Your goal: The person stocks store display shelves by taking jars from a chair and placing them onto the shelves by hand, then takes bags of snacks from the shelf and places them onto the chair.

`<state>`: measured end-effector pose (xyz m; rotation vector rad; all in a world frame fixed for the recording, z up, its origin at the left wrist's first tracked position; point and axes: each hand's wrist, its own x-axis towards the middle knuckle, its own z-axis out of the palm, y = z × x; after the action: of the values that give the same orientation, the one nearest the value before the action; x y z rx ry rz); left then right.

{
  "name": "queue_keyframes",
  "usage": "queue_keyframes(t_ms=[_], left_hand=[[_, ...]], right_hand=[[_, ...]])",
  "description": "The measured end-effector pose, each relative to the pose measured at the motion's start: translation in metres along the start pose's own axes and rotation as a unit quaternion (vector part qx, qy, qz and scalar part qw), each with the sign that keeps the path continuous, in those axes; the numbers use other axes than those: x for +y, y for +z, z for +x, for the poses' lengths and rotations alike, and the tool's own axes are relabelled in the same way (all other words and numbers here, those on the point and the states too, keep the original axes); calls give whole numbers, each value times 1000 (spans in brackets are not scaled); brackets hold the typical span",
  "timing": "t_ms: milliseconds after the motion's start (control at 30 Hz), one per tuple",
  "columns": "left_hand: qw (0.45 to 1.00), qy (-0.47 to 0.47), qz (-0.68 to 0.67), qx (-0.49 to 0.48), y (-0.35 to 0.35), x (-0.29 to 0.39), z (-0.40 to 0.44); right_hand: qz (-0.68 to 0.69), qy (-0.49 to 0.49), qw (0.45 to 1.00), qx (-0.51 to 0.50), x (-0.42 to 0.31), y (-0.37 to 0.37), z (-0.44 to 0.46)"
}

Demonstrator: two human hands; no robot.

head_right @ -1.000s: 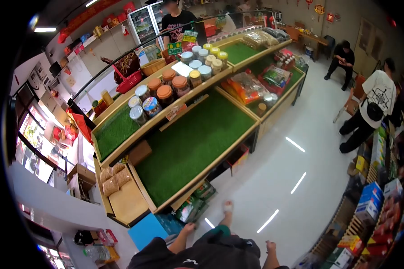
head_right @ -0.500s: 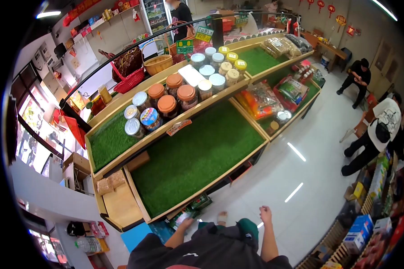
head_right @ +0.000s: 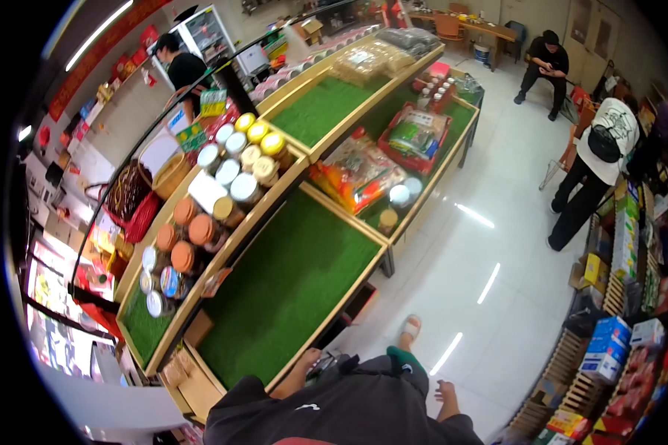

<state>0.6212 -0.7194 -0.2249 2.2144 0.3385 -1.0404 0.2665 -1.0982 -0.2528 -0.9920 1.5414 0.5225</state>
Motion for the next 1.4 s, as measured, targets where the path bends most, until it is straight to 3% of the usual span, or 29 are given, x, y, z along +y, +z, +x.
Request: queue_keyframes(t_ms=[100,133,200,300,367,433,600,700,800,933,1067,1100,1133,1267,1333,1400], left_hand=[[996,-63,54,-46,18,77,5],[990,2,88,-112,32,63,69],[990,114,72,-50,51,119,69],[978,166,75,-96,86,172,111],[956,277,91,-41,98,241,80],[931,365,13,-25,111,307,58],[890,440,-100,-60,122,465,12],[876,472,-95,-32,116,547,12],[837,530,-128,41,98,630,16],[801,562,-158,131,76,727,43],[783,573,-169,173,39,814,44],[816,534,-171,141,26,831,40],[785,560,-201,170,22,845,60],[819,466,-314,118,-38,907,79],[822,441,-319,167,-66,934,103],[852,353,-345,175,-87,951,134]], right_hand=[[91,-59,993,36,-41,-24,13],[97,-78,992,19,-61,-33,26],[110,-120,987,1,-99,-47,45],[153,-195,969,20,-169,-67,30],[160,-231,960,7,-205,-77,16],[152,-253,955,-9,-231,-83,3],[192,-173,966,5,-216,-97,30],[178,-62,982,13,-184,-116,60],[180,5,983,21,-204,-125,57],[183,-8,983,29,-285,-150,59],[201,-90,974,42,-410,-187,92],[206,-116,970,47,-445,-191,104],[211,-141,966,51,-481,-195,113],[131,-253,959,-2,-631,-191,96],[91,-262,960,-29,-682,-189,104],[58,-245,966,-51,-719,-192,121]])
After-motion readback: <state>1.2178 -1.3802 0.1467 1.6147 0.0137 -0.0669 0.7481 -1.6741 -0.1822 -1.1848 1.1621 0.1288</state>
